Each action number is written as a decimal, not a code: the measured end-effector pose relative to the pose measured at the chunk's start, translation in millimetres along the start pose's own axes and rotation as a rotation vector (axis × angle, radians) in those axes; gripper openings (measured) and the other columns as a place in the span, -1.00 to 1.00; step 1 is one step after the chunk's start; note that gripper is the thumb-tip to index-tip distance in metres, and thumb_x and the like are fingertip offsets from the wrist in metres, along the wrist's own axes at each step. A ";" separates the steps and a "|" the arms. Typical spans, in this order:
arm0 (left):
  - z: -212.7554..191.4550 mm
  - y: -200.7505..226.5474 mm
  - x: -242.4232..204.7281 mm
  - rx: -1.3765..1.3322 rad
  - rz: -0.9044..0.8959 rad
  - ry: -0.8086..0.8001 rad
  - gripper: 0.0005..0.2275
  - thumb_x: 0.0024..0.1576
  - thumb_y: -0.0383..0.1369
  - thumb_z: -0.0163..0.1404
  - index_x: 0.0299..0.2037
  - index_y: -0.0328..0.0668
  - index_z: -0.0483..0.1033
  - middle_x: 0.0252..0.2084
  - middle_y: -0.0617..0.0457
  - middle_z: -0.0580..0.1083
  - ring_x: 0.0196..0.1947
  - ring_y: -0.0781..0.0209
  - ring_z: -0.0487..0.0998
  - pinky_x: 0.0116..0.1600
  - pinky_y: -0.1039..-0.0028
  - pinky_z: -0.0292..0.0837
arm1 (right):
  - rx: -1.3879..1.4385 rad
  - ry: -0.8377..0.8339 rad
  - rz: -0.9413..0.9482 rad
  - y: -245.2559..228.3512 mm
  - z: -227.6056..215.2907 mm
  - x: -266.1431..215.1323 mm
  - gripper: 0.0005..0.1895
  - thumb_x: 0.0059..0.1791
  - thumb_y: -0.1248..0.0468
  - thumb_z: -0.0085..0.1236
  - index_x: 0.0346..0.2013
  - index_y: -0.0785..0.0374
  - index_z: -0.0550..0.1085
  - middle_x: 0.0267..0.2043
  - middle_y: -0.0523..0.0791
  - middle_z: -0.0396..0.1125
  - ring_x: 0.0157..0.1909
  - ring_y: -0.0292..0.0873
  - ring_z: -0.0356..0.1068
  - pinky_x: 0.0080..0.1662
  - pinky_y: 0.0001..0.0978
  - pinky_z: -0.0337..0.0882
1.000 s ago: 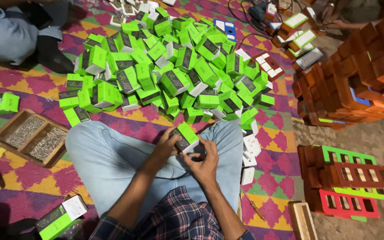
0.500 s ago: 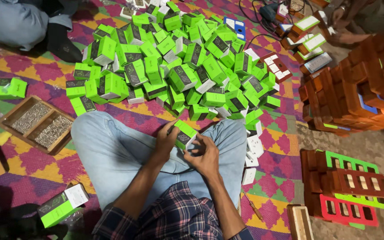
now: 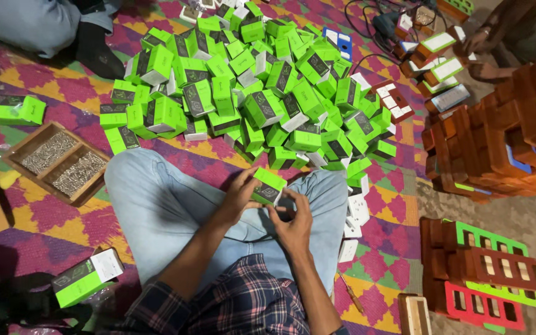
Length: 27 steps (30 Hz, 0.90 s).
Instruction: The person sits on the floor and repeatedly picks up small green boxes, inserts white items into them, and closes the flaps. The person handles the boxes one at a time and places the finished units into a growing pile on the floor.
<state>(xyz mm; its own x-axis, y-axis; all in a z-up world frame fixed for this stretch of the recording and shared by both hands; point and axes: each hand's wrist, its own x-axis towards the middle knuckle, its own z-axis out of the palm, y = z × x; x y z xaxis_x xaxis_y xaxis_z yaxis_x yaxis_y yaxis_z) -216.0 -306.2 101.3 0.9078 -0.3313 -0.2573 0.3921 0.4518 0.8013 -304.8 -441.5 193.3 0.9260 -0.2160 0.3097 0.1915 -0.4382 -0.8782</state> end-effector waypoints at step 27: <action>11.5 8.7 -5.9 0.607 0.166 0.409 -0.69 0.18 -0.11 -0.02 -0.27 -0.23 0.58 -0.40 -0.20 0.56 -0.38 -0.05 0.61 -0.25 0.23 0.46 | -0.166 -0.181 -0.089 -13.4 -6.2 -5.5 -0.24 -0.30 0.34 0.40 0.19 0.42 0.41 -0.03 0.02 0.38 -0.03 -0.10 0.50 -0.11 -0.36 0.57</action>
<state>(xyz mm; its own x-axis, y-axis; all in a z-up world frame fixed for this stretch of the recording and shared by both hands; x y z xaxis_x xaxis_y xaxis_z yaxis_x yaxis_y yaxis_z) -219.7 -309.8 115.9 0.9771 0.0893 -0.1929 0.2019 -0.1061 0.9736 -314.5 -439.8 205.7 0.9538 -0.0170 0.3001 0.2330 -0.5889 -0.7739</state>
